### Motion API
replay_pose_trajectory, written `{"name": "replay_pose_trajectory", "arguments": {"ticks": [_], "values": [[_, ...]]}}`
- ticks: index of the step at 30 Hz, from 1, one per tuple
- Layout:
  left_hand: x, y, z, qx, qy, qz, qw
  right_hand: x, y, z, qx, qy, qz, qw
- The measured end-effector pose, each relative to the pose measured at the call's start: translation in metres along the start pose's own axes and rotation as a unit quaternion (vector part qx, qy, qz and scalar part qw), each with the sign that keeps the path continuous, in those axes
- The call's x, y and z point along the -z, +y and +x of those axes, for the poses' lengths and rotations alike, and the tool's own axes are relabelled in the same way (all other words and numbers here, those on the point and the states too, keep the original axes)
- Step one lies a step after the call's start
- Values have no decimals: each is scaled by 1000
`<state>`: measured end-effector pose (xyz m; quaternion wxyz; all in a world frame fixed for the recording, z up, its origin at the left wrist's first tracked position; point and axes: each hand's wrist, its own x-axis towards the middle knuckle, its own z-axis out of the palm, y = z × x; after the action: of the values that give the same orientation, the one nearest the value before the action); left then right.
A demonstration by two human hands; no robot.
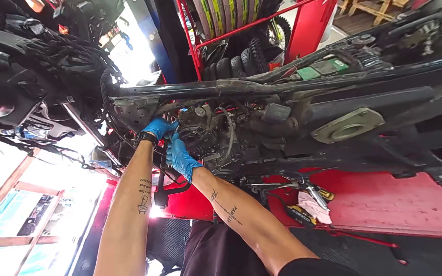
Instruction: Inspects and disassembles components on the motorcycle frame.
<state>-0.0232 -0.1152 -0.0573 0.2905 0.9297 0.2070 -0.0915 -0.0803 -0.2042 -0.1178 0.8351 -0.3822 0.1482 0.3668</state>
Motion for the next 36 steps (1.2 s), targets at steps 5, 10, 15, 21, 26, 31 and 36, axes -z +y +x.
{"name": "replay_pose_trajectory", "arguments": {"ticks": [5,10,15,21,26,31,36], "values": [[1,-3,3,4,-11,-25,1000,3,-3,-4,-20,-16,1,1000],[0,-3,4,5,-8,-19,1000,14,-13,-11,-33,-50,-30,998],[1,-4,5,-18,-16,-11,1000,17,-11,-8,-27,-69,-2,997],[1,-16,15,-46,-6,-53,998,21,1,3,5,-86,30,996],[6,-31,15,-53,-7,-84,995,16,33,11,134,-103,-77,982],[7,-30,18,-85,-17,-44,995,-32,56,37,233,29,-163,958],[6,-37,24,-92,-22,-48,994,-40,61,43,247,67,-168,952]]}}
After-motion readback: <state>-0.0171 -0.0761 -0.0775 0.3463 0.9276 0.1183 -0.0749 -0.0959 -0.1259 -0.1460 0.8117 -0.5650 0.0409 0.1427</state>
